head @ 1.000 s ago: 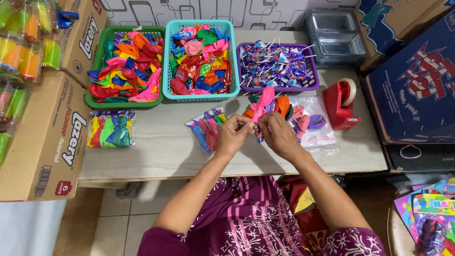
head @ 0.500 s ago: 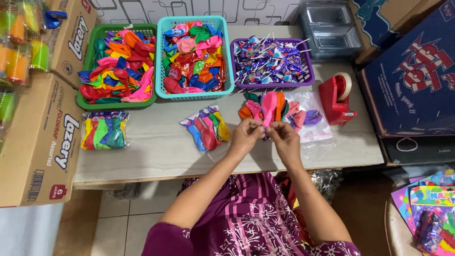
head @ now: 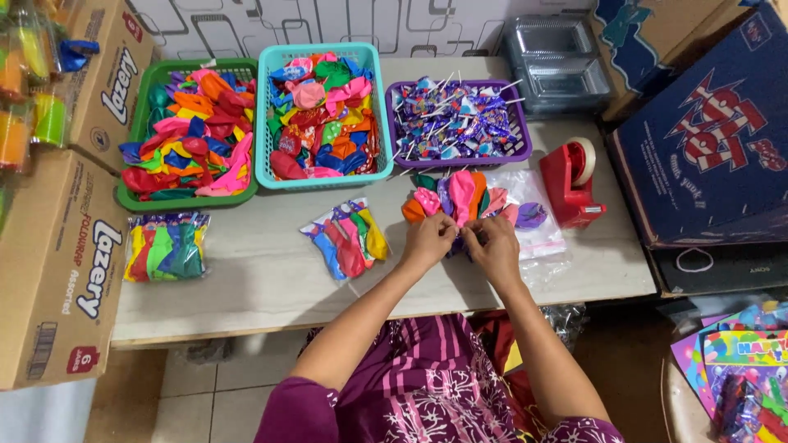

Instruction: Assembling balloon sets by manually attaching colorful balloons to plastic sticks.

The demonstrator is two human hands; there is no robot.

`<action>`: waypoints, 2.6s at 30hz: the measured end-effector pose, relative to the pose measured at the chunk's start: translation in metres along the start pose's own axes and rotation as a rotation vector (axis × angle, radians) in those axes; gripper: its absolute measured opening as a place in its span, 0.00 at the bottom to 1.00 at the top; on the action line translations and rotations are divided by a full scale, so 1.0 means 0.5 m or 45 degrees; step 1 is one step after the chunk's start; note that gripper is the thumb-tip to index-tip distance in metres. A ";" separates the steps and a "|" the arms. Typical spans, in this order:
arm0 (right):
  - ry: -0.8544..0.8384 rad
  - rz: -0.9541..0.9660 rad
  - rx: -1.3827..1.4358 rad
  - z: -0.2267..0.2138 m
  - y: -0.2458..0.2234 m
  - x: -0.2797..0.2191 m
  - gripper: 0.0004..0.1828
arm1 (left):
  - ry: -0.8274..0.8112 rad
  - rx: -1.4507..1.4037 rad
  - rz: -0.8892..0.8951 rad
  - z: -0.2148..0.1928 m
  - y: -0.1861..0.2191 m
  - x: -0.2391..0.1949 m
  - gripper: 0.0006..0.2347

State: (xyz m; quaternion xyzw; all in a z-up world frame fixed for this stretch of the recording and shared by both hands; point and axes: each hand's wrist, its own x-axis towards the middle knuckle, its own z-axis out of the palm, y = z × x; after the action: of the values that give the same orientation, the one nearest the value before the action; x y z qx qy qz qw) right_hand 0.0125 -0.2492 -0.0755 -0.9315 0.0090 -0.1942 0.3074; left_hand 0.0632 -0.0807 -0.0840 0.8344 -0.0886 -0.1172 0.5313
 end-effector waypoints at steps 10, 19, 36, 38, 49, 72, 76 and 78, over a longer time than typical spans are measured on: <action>0.089 -0.096 0.169 -0.043 -0.018 0.104 0.06 | 0.447 0.475 0.757 -0.060 0.104 0.048 0.10; 0.107 -0.008 0.154 -0.060 0.046 0.341 0.08 | 0.340 0.702 0.683 -0.083 0.110 0.294 0.17; -0.397 -0.332 -0.668 0.043 0.147 0.595 0.33 | -0.139 1.128 0.252 -0.112 0.151 0.424 0.18; -0.385 -0.334 -0.647 0.060 0.175 0.602 0.31 | -0.123 1.135 0.232 -0.137 0.148 0.413 0.18; -0.189 -0.320 -0.619 0.060 0.164 0.545 0.11 | 0.179 1.103 0.287 -0.193 0.104 0.362 0.19; 0.094 0.016 0.815 -0.036 -0.168 0.320 0.10 | 0.510 -0.606 0.133 -0.181 0.089 0.202 0.12; 0.032 0.100 0.915 -0.002 -0.211 0.271 0.14 | 0.440 -0.747 0.040 -0.167 0.098 0.146 0.12; 0.048 0.192 1.069 0.027 -0.205 0.263 0.12 | 0.387 -0.743 0.012 -0.168 0.103 0.114 0.14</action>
State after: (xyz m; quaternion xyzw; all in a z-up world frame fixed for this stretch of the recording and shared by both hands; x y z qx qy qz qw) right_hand 0.1285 -0.1765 0.0204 -0.7185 0.0028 -0.1748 0.6732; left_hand 0.1407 -0.0451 -0.0090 0.6543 0.0250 -0.0093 0.7557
